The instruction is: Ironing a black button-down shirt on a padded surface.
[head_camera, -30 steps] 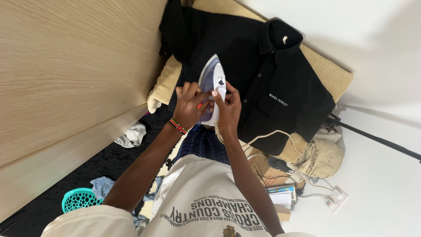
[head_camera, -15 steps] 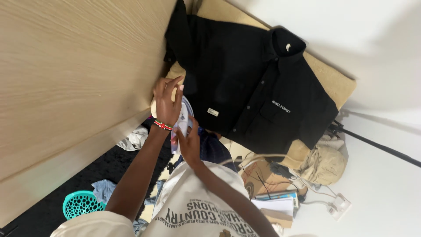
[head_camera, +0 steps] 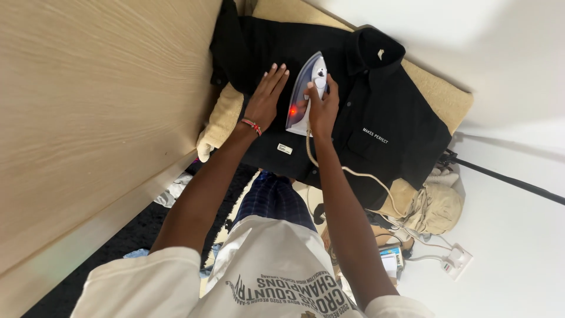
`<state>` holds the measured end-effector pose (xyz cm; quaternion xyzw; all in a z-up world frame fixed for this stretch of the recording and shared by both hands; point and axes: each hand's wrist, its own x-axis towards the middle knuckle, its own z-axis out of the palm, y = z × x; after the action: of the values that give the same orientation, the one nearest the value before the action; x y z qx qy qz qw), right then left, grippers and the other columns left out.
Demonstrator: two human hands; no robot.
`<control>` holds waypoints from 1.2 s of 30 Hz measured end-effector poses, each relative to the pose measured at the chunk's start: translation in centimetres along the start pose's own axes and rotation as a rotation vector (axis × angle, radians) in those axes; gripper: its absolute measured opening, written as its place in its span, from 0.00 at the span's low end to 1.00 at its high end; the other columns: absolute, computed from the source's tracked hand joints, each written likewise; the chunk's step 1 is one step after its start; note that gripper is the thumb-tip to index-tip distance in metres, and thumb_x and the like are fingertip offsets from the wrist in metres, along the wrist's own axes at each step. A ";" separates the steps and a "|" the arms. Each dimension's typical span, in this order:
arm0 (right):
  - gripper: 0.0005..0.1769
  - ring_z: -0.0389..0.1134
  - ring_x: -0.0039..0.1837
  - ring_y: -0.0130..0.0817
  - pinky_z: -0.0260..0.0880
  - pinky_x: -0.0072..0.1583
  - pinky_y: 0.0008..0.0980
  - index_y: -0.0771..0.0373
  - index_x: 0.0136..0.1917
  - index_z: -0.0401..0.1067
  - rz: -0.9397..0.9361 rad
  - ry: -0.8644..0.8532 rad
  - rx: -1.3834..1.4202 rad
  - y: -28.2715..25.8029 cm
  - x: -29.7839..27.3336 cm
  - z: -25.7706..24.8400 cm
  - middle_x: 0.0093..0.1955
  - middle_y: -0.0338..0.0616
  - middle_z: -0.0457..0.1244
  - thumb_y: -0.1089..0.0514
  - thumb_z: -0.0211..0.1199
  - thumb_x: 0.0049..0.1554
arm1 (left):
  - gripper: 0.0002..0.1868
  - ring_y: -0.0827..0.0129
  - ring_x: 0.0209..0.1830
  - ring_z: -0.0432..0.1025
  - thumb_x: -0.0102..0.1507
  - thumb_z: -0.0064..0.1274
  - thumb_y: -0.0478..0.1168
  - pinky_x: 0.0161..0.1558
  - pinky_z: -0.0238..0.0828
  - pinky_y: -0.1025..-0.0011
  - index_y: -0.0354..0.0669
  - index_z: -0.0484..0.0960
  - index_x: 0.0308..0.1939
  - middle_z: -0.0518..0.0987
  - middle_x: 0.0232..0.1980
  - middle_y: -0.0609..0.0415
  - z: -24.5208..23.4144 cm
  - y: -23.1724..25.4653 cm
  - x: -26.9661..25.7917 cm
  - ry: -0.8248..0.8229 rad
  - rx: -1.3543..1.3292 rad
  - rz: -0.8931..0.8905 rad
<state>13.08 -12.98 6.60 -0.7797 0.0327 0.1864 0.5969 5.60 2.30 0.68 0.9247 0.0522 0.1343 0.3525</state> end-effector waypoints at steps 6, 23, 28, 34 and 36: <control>0.32 0.74 0.39 0.27 0.76 0.39 0.27 0.61 0.78 0.55 0.094 -0.034 0.028 2.4 -7.5 -0.4 0.49 0.48 0.71 0.56 0.59 0.63 | 0.38 0.52 0.84 0.40 0.70 0.45 0.43 0.79 0.37 0.52 0.30 0.50 0.79 0.47 0.83 0.40 -0.3 -2.8 0.5 -0.281 0.248 0.110; 0.33 0.68 0.34 0.26 0.69 0.36 0.26 0.63 0.76 0.60 -0.091 -0.131 -0.319 -1.6 5.0 -6.1 0.41 0.45 0.70 0.52 0.63 0.62 | 0.42 0.55 0.85 0.41 0.72 0.33 0.59 0.80 0.36 0.59 0.31 0.47 0.80 0.45 0.84 0.40 0.9 0.8 -1.1 -0.332 0.630 0.118; 0.29 0.73 0.42 0.25 0.74 0.40 0.28 0.65 0.75 0.62 -0.279 -0.152 -0.215 0.5 11.3 -3.0 0.47 0.45 0.71 0.55 0.64 0.64 | 0.46 0.52 0.84 0.42 0.72 0.32 0.64 0.80 0.37 0.59 0.29 0.46 0.79 0.46 0.83 0.37 -0.7 1.6 -6.3 -0.351 0.644 0.041; 0.31 0.67 0.32 0.30 0.68 0.34 0.29 0.65 0.74 0.62 -0.073 -0.097 -0.047 -1.5 8.4 -1.3 0.42 0.46 0.70 0.57 0.63 0.60 | 0.46 0.50 0.83 0.43 0.70 0.38 0.62 0.80 0.38 0.57 0.30 0.48 0.79 0.47 0.83 0.37 -2.9 3.2 -10.4 -0.339 0.465 -0.012; 0.31 0.67 0.33 0.29 0.67 0.34 0.28 0.64 0.74 0.63 0.083 -0.348 -0.055 -2.8 5.5 -2.9 0.41 0.47 0.68 0.57 0.65 0.60 | 0.48 0.50 0.83 0.42 0.64 0.45 0.61 0.79 0.37 0.57 0.31 0.47 0.77 0.47 0.82 0.38 -3.1 3.3 -11.3 -0.462 0.418 -0.106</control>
<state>19.67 -13.98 7.95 -0.7499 -0.0438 0.3437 0.5636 -6.06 -0.34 2.71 0.9791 0.0454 -0.1118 0.1637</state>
